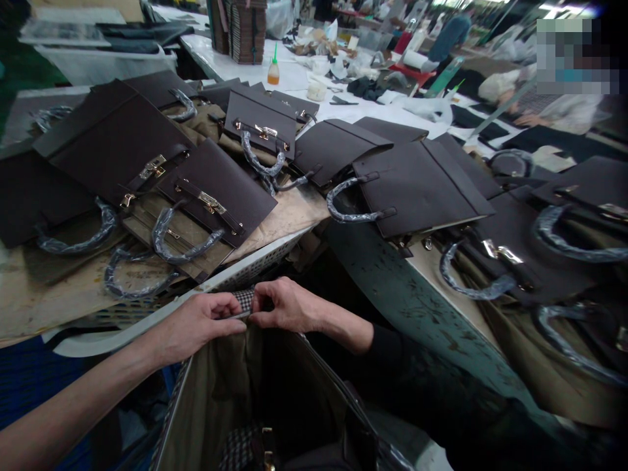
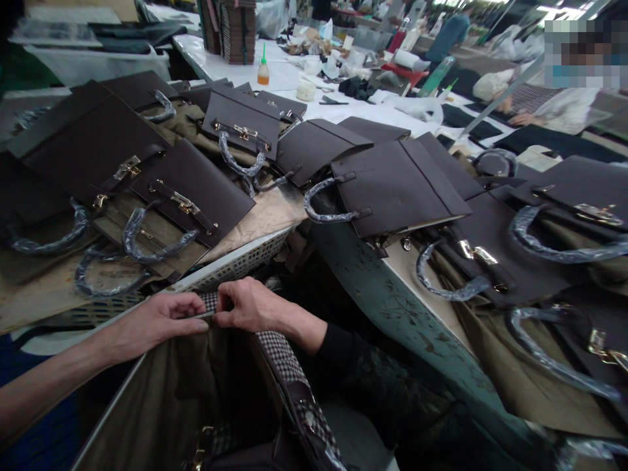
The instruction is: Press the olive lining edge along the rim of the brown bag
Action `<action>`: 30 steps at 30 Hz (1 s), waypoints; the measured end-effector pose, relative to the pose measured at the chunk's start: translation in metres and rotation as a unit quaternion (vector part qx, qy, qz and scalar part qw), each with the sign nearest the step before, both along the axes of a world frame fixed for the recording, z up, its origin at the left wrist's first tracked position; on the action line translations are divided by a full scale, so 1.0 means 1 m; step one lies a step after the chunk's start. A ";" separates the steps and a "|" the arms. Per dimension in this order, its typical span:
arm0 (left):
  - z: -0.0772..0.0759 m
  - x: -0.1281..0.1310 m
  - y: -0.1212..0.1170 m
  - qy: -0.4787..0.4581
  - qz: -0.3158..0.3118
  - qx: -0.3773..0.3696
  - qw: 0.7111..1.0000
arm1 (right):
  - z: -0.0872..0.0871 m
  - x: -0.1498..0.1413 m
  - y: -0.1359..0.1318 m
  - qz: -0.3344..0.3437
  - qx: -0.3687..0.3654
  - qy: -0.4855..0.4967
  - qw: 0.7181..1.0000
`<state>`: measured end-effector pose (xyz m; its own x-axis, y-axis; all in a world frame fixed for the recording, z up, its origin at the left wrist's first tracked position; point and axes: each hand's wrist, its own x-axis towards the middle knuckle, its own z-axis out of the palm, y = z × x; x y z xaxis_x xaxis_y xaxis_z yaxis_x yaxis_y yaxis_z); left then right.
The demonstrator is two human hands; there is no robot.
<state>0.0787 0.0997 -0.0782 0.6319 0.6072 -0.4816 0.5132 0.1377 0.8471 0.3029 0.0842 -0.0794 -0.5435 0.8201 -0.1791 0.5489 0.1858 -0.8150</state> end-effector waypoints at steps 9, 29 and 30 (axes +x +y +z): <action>-0.002 0.001 0.002 0.011 -0.017 0.037 0.999 | -0.001 -0.001 0.001 -0.002 -0.012 0.001 1.000; 0.004 0.005 0.007 -0.017 -0.028 -0.102 0.994 | -0.021 0.037 0.007 0.064 -0.228 0.158 0.959; 0.003 0.005 0.008 -0.024 -0.029 -0.117 0.992 | -0.021 0.037 0.008 0.068 -0.229 0.159 0.958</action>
<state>0.0836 0.1074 -0.0753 0.6886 0.4436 -0.5737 0.4862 0.3045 0.8191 0.3404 0.0919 -0.1001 -0.7271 0.6122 -0.3106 0.2552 -0.1790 -0.9502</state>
